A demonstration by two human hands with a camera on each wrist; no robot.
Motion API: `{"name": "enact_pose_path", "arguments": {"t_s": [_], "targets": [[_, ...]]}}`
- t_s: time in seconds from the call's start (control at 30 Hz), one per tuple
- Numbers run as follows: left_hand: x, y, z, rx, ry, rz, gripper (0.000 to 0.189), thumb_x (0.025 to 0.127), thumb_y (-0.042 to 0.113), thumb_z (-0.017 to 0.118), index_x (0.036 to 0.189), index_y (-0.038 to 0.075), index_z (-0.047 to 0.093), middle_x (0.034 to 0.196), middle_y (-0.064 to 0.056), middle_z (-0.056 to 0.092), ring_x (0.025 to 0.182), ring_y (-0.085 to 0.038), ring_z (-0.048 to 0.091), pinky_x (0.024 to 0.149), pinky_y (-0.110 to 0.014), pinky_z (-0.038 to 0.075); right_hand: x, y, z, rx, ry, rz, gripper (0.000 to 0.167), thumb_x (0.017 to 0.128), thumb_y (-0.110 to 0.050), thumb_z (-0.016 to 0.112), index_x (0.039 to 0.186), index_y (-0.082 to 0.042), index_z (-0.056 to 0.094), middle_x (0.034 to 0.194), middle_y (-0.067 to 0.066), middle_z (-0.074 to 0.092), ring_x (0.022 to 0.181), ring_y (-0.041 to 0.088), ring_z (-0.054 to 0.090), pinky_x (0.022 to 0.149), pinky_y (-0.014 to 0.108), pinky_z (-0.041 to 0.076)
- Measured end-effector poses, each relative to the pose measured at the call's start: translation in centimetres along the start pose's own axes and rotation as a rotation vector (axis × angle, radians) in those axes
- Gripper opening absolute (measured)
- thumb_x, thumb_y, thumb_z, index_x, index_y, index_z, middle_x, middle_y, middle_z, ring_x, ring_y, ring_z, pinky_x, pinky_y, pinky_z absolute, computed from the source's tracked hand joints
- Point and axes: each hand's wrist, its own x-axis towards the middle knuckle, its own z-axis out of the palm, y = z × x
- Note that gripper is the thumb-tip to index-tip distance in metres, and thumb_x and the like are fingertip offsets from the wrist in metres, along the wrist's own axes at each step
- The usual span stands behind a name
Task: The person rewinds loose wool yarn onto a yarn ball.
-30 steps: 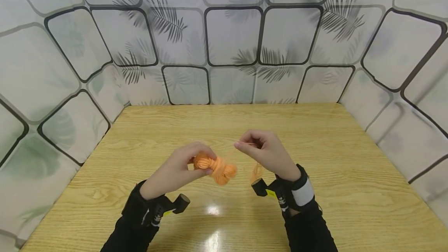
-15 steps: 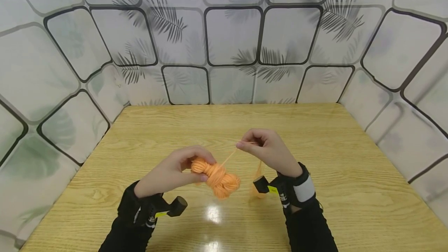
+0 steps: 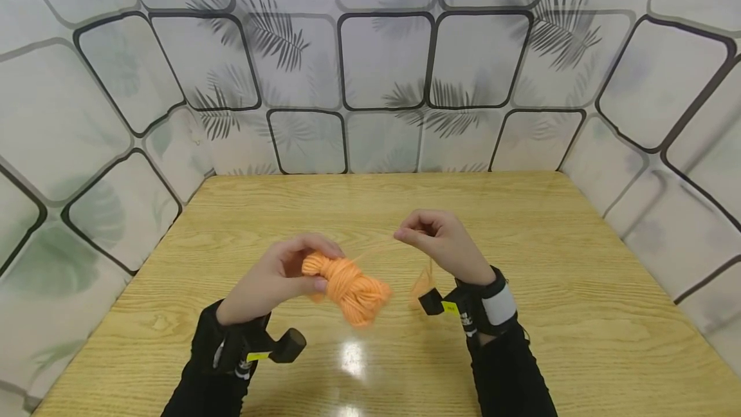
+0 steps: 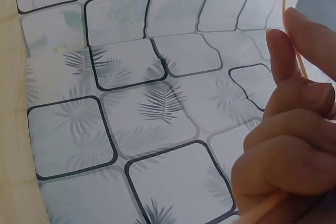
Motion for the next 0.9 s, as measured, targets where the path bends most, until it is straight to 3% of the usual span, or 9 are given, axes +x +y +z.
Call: {"name": "enact_pose_path", "arguments": {"t_s": [0.27,0.67,0.9], "targets": [[-0.2,0.2,-0.2,-0.113,0.102,0.047,0.030,0.084,0.021,0.068,0.112,0.019,0.058,0.112,0.000,0.056,0.086,-0.011,0.058,0.069,-0.022,0.050,0.4,1.0,0.3,0.034,-0.012,0.054,0.010,0.093,-0.007,0.055,0.091,-0.006,0.065,0.056,0.000,0.037,0.044,0.015,0.030,0.041,0.031,0.029],[-0.1,-0.2,-0.5,-0.247,0.188,0.144,0.027,0.086,0.018,0.066,0.112,0.017,0.058,0.106,0.000,0.054,0.087,-0.009,0.056,0.072,-0.020,0.049,1.0,3.1,1.0,0.002,-0.038,0.132,0.013,0.094,-0.009,0.054,0.095,-0.007,0.067,0.058,0.001,0.044,0.044,0.013,0.031,0.043,0.029,0.031],[0.1,0.1,-0.3,-0.306,0.330,0.224,0.026,0.087,0.011,0.065,0.111,0.015,0.057,0.105,0.000,0.057,0.089,-0.010,0.058,0.074,-0.019,0.049,1.6,3.1,2.4,-0.036,-0.133,0.134,0.014,0.094,-0.014,0.054,0.091,-0.010,0.068,0.061,0.000,0.042,0.049,0.012,0.031,0.049,0.027,0.031]]}}
